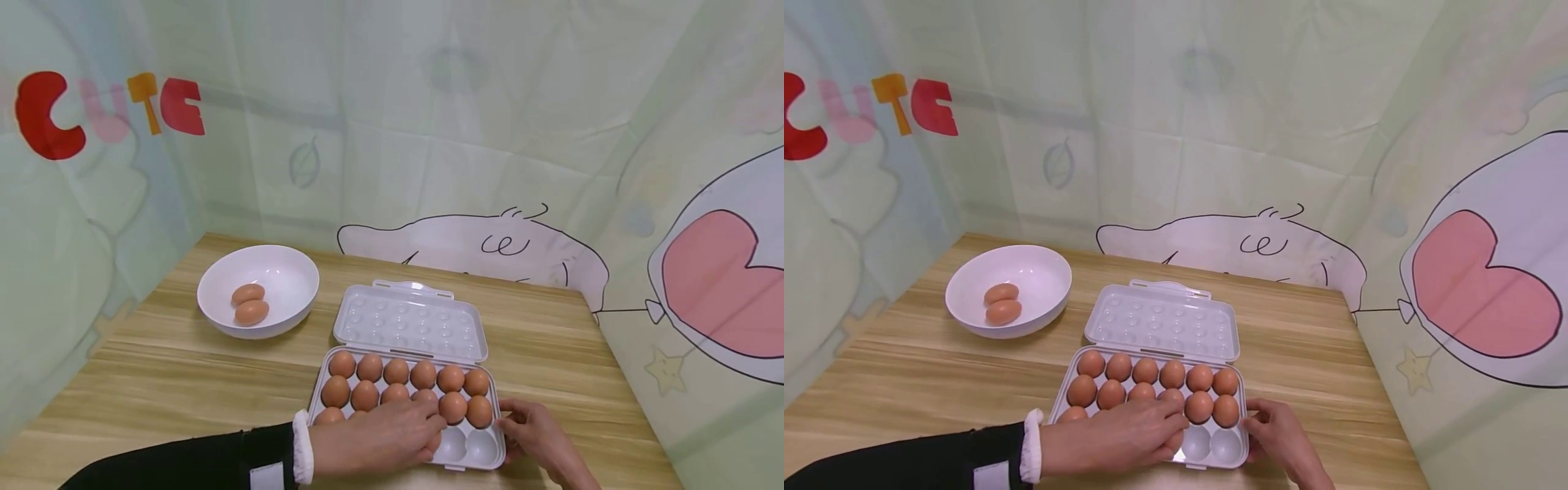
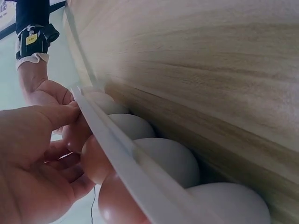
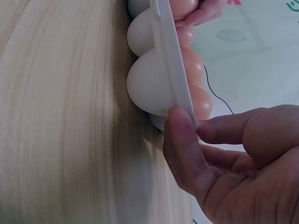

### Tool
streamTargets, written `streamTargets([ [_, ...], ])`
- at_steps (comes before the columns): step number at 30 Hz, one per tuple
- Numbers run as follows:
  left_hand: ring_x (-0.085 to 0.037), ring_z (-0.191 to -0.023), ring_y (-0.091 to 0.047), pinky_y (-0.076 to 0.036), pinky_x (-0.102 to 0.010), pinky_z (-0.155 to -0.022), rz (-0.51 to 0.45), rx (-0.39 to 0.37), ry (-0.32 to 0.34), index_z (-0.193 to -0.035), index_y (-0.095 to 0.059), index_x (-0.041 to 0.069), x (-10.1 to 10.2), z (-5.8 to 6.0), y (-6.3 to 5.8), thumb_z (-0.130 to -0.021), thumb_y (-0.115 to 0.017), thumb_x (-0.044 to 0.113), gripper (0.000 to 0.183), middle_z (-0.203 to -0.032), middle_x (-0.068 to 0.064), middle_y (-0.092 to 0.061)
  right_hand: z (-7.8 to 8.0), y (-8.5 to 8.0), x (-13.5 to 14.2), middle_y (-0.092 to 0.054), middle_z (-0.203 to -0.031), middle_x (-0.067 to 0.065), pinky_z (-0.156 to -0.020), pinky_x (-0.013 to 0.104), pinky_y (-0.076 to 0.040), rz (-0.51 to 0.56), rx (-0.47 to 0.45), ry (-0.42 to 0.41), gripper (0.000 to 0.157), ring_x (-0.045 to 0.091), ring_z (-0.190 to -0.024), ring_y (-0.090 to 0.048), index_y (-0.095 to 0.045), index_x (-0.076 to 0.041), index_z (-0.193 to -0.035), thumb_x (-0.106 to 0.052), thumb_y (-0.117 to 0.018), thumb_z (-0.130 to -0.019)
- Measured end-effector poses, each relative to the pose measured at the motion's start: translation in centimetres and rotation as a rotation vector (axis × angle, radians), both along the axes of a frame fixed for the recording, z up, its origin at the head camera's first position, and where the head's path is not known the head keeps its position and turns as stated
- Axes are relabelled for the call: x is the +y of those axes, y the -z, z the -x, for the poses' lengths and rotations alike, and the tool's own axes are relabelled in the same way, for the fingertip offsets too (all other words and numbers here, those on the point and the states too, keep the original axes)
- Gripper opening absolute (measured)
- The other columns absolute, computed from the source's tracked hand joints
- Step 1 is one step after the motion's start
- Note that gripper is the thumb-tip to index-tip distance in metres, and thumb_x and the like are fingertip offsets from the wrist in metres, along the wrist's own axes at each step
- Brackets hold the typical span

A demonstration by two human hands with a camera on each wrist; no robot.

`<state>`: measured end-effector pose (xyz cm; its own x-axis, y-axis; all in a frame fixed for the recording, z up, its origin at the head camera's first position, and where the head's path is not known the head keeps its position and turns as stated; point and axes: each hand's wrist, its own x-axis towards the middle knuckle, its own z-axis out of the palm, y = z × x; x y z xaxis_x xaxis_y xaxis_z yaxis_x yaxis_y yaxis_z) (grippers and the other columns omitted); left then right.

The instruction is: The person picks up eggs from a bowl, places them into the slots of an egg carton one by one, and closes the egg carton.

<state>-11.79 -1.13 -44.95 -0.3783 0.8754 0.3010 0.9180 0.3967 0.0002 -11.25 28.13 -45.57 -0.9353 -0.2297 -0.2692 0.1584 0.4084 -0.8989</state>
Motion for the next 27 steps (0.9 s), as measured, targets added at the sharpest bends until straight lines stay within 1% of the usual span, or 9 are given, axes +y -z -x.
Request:
streamTargets([
  [4, -0.001, -0.078, -0.044, -0.034, -0.009, -0.065, 0.015, -0.010, -0.002, -0.094, -0.060, 0.023, -0.01, 0.00, -0.14, -0.097, -0.072, 0.030, 0.014, -0.092, 0.011, -0.049, 0.12, 0.00, -0.03, -0.064, -0.082, 0.008, -0.057, 0.038, -0.059, -0.011, -0.002, 0.005, 0.042, 0.023, -0.070, -0.067, -0.048, 0.024, -0.131, 0.003, -0.060, -0.097],
  [6, -0.001, -0.079, -0.045, -0.035, -0.010, -0.066, 0.029, 0.003, -0.003, -0.095, -0.061, 0.023, 0.02, 0.03, -0.14, -0.097, -0.072, 0.031, 0.014, -0.092, 0.011, -0.050, 0.20, -0.01, -0.03, -0.064, -0.082, 0.007, -0.057, 0.038, -0.059, -0.017, -0.003, 0.007, 0.041, 0.023, -0.070, -0.067, -0.049, 0.024, -0.131, 0.003, -0.060, -0.097],
  [8, -0.002, -0.080, -0.047, -0.037, -0.013, -0.066, 0.048, 0.046, -0.007, -0.097, -0.062, 0.023, 0.09, 0.04, -0.08, -0.097, -0.072, 0.033, 0.014, -0.093, 0.011, -0.052, 0.23, -0.04, -0.04, -0.063, -0.082, 0.007, -0.057, 0.037, -0.059, -0.023, -0.005, 0.008, 0.041, 0.023, -0.070, -0.067, -0.049, 0.023, -0.131, 0.003, -0.060, -0.097],
  [12, -0.007, -0.083, -0.051, -0.039, -0.021, -0.065, 0.082, 0.183, -0.023, -0.107, -0.065, 0.022, 0.27, -0.03, 0.14, -0.097, -0.070, 0.037, 0.019, -0.094, 0.009, -0.057, 0.21, -0.06, -0.06, -0.063, -0.082, 0.008, -0.057, 0.037, -0.059, -0.029, -0.008, 0.011, 0.041, 0.023, -0.070, -0.067, -0.050, 0.023, -0.131, 0.003, -0.061, -0.097],
  [14, -0.009, -0.083, -0.052, -0.039, -0.023, -0.064, 0.088, 0.215, -0.031, -0.109, -0.065, 0.021, 0.33, -0.05, 0.23, -0.097, -0.069, 0.038, 0.021, -0.095, 0.008, -0.058, 0.20, -0.03, -0.04, -0.064, -0.083, 0.008, -0.057, 0.038, -0.059, -0.028, -0.006, 0.010, 0.040, 0.023, -0.070, -0.067, -0.050, 0.023, -0.131, 0.003, -0.061, -0.097],
  [16, -0.010, -0.084, -0.053, -0.039, -0.023, -0.065, 0.079, 0.214, -0.034, -0.109, -0.065, 0.021, 0.30, -0.08, 0.25, -0.097, -0.069, 0.037, 0.020, -0.095, 0.008, -0.058, 0.18, 0.01, -0.02, -0.064, -0.083, 0.008, -0.057, 0.037, -0.059, -0.021, -0.003, 0.007, 0.040, 0.023, -0.070, -0.067, -0.049, 0.023, -0.131, 0.003, -0.061, -0.097],
  [18, -0.009, -0.086, -0.052, -0.039, -0.022, -0.066, 0.060, 0.197, -0.025, -0.102, -0.065, 0.023, 0.22, -0.11, 0.26, -0.096, -0.071, 0.036, 0.016, -0.093, 0.009, -0.057, 0.16, 0.05, 0.00, -0.064, -0.083, 0.008, -0.057, 0.037, -0.059, -0.013, 0.000, 0.005, 0.040, 0.023, -0.070, -0.067, -0.049, 0.023, -0.131, 0.003, -0.060, -0.097],
  [23, -0.007, -0.088, -0.048, -0.036, -0.020, -0.068, 0.008, 0.134, -0.008, -0.093, -0.064, 0.025, -0.04, -0.10, 0.36, -0.093, -0.074, 0.033, 0.013, -0.089, 0.012, -0.053, 0.11, 0.05, 0.01, -0.064, -0.082, 0.007, -0.057, 0.037, -0.059, -0.009, -0.002, 0.006, 0.041, 0.023, -0.070, -0.067, -0.049, 0.023, -0.132, 0.003, -0.060, -0.097],
  [27, -0.007, -0.087, -0.047, -0.036, -0.019, -0.069, -0.003, 0.099, -0.007, -0.093, -0.063, 0.026, -0.15, -0.10, 0.35, -0.093, -0.074, 0.033, 0.014, -0.089, 0.012, -0.052, 0.11, 0.09, 0.06, -0.064, -0.082, 0.007, -0.057, 0.036, -0.059, -0.009, 0.001, 0.002, 0.042, 0.023, -0.070, -0.067, -0.049, 0.023, -0.132, 0.003, -0.060, -0.097],
])
